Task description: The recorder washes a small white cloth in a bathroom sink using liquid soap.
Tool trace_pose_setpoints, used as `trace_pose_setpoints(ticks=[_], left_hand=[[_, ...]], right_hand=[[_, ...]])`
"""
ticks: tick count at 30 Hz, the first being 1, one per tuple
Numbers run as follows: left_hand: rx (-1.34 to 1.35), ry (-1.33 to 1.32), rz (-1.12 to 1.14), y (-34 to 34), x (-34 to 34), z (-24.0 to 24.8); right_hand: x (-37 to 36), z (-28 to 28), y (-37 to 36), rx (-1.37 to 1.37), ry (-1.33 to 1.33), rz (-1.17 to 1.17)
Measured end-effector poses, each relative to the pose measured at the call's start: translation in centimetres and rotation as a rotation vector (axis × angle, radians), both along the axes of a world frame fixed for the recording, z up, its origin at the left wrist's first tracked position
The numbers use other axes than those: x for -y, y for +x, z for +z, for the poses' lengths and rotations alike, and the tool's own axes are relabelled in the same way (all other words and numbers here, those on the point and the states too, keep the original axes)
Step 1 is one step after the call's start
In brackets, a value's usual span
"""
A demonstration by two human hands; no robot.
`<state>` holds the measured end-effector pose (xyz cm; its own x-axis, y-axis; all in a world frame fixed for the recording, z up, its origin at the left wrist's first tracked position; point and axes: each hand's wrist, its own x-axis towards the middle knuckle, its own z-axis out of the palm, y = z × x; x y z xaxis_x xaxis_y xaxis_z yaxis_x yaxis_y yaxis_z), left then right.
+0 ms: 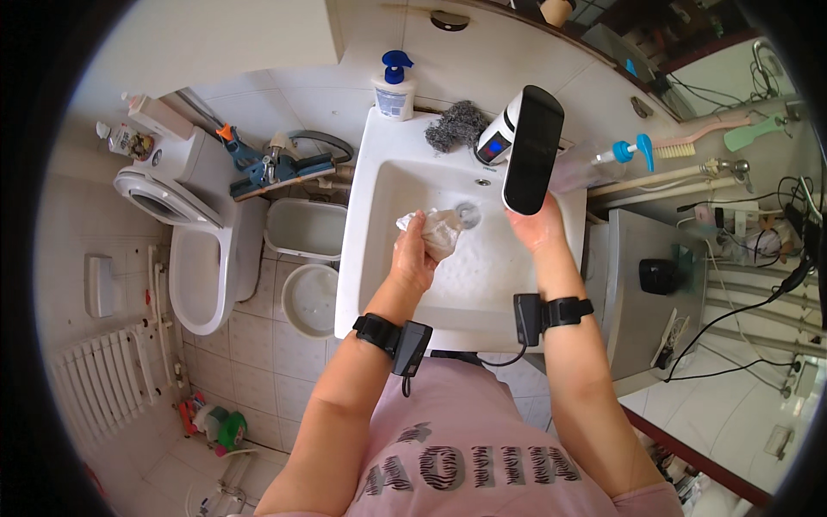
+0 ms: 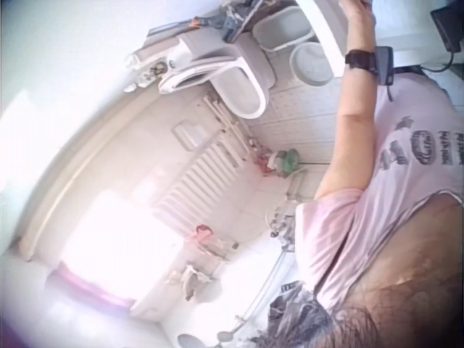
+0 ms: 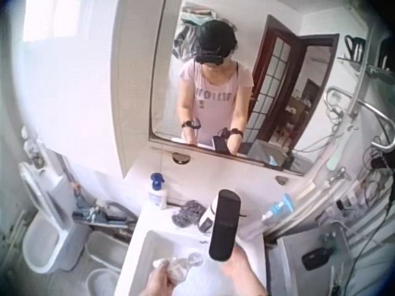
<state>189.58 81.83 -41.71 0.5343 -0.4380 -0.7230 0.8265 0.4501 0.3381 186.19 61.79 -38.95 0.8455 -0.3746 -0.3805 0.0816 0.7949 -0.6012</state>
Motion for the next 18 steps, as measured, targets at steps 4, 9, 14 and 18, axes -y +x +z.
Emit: trace_pose_setpoints(ticks=[4, 9, 14, 18], left_hand=[[-0.034, -0.003, 0.027, 0.1, -0.4, -0.5], [-0.041, -0.013, 0.019, 0.4, -1.3, 0.0], [-0.100, 0.021, 0.035, 0.6, -2.0, 0.1], [-0.100, 0.014, 0.013, 0.8, -2.0, 0.3]], right_hand=[[-2.3, -2.0, -0.9, -0.537, -0.077, -0.097], [-1.4, -4.4, -2.0, -0.699, -0.202, -0.195], [0.1, -0.1, 0.6, -0.260, 0.009, -0.169], [4.0, 1.4, 1.8, -0.189, -0.554, 0.164]])
